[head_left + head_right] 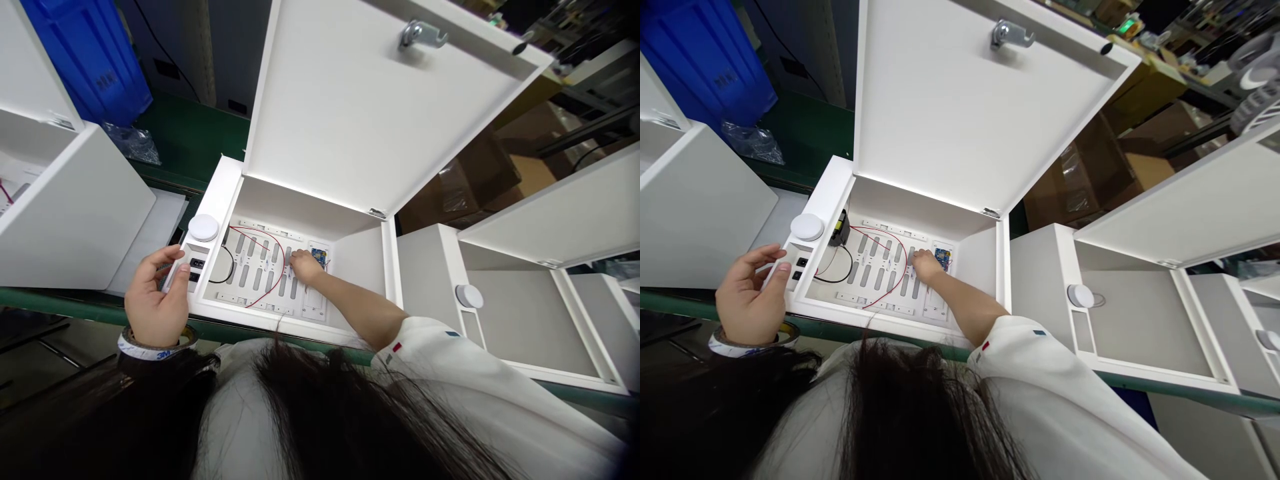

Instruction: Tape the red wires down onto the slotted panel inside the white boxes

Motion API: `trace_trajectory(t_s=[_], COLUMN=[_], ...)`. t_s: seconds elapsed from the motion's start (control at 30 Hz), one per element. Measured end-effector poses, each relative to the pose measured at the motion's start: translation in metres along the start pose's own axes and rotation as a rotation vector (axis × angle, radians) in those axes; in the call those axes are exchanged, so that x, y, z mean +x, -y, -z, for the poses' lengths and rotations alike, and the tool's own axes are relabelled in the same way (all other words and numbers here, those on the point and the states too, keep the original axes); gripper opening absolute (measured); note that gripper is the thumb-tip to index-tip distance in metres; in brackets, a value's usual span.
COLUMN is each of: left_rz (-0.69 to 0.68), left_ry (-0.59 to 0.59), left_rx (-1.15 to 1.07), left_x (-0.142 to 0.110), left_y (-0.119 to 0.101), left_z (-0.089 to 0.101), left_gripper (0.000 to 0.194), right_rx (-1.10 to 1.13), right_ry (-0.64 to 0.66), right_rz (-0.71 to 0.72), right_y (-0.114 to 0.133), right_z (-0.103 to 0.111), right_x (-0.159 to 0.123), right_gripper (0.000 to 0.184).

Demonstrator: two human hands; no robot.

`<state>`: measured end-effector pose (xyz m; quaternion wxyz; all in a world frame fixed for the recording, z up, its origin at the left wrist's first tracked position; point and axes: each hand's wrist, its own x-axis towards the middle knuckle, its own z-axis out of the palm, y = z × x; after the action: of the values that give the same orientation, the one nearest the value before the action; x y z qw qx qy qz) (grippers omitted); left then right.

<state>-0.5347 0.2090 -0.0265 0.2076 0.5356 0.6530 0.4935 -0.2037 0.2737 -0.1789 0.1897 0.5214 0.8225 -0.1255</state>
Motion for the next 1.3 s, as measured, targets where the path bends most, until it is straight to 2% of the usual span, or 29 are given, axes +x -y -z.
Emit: trace_trajectory(t_s=[0.2,0.27,0.37,0.47,0.53,0.6,0.7,0.83,0.9,0.97,1.07,1.13,1.2,1.3], left_rz=[-0.006,-0.004,-0.019,-0.122,-0.224,-0.31,-0.387,-0.328,-0.27,-0.195,-0.077,-0.028,0.007,0.025], left_ry=[-0.001,-0.004,-0.014,-0.079,-0.121,-0.114,-0.015,0.311,0.463,0.541,0.508,0.426,0.351,0.292], left_rx=[0.006,-0.004,0.032,0.162,0.21,0.206,0.124,-0.04,-0.082,-0.1,-0.092,-0.064,-0.05,-0.095], left_x=[0.001,0.001,0.001,0.001,0.001,0.001,-0.001,-0.008,-0.011,-0.012,-0.008,-0.004,-0.002,-0.001], left_y=[0.0,-0.001,-0.003,-0.009,-0.016,-0.024,-0.041,-0.064,-0.07,-0.071,-0.067,-0.063,-0.059,-0.054], left_z=[0.0,0.0,0.002,0.006,0.009,0.013,0.014,0.004,-0.004,-0.009,-0.01,-0.007,-0.003,-0.002], left_gripper=[0.032,0.032,0.031,0.031,0.032,0.034,0.035,0.038,0.044,0.047,0.038,0.03,0.023,0.018], right_rx=[-0.09,-0.112,-0.11,-0.037,0.055,0.159,0.361,0.67,0.787,0.879,0.97,0.942,0.795,0.475], right_ry=[-0.001,0.045,0.279,0.504,0.579,0.608,0.53,0.263,0.159,0.081,-0.031,-0.099,-0.11,0.041], right_rz=[0.068,0.094,0.081,0.069,0.081,0.071,0.06,0.197,0.299,0.369,0.363,0.238,0.04,-0.153], right_y=[0.003,0.007,0.017,0.027,0.029,0.027,0.024,0.044,0.065,0.082,0.089,0.079,0.065,0.052], right_z=[0.006,0.011,0.022,0.04,0.059,0.086,0.142,0.223,0.25,0.264,0.257,0.234,0.198,0.131], right_x=[-0.003,-0.004,-0.007,-0.01,-0.013,-0.017,-0.028,-0.057,-0.07,-0.076,-0.062,-0.039,-0.013,0.018], right_gripper=[0.028,0.026,0.021,0.021,0.021,0.019,0.013,0.009,0.009,0.009,0.017,0.021,0.017,0.013])
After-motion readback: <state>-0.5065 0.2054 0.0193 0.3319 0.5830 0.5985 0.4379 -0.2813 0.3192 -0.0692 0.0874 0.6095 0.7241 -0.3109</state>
